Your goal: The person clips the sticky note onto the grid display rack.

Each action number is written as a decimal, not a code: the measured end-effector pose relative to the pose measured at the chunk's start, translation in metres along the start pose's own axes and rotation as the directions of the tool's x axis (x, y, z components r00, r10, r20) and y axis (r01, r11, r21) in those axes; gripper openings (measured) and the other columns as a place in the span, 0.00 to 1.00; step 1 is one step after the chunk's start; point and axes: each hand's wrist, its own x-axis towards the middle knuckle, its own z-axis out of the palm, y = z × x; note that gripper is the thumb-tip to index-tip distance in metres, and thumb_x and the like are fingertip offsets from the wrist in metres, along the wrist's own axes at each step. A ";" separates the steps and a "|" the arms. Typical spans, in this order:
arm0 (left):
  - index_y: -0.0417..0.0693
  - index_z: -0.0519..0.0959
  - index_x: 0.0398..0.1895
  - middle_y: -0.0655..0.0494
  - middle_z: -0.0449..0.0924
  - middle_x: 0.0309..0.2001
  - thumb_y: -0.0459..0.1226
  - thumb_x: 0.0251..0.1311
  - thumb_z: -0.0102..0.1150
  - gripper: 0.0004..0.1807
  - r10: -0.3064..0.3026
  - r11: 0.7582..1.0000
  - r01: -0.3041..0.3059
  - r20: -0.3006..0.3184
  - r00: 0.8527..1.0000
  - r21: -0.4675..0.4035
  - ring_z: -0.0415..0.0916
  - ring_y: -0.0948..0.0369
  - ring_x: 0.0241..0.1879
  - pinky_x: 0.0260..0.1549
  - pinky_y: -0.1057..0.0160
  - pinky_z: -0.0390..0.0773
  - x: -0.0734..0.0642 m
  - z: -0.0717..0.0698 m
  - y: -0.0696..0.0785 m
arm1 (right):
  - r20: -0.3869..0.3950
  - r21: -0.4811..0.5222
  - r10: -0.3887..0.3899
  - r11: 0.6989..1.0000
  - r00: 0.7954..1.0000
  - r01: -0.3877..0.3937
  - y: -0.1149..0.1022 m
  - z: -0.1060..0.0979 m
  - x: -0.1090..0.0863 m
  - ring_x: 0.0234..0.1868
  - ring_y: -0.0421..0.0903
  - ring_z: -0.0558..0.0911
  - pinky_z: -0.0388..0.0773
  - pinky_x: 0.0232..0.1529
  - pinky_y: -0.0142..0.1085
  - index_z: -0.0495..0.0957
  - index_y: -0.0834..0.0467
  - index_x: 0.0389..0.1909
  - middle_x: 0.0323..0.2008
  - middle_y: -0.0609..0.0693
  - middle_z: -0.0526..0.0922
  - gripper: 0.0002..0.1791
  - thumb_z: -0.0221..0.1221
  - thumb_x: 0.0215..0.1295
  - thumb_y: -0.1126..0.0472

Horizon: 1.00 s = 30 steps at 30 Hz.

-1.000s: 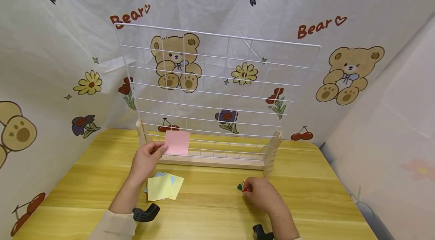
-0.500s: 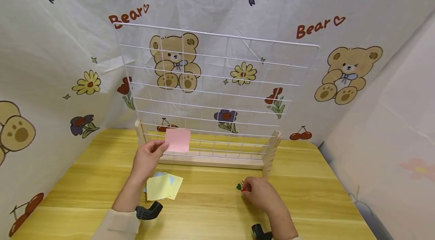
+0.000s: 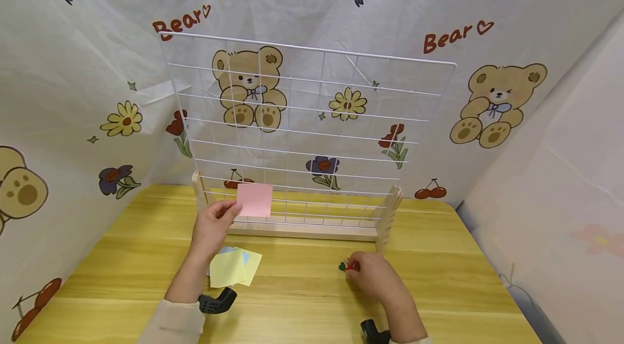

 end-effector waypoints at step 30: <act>0.46 0.86 0.50 0.47 0.85 0.46 0.48 0.71 0.61 0.17 -0.045 0.997 0.040 -0.069 0.997 -0.072 0.74 0.59 0.42 0.38 0.64 0.74 0.005 0.004 -0.003 | -0.389 0.014 -0.177 0.980 0.904 0.198 -0.053 -0.002 0.014 0.33 0.33 0.82 0.82 0.35 0.30 0.87 0.55 0.42 0.34 0.43 0.87 0.08 0.69 0.63 0.65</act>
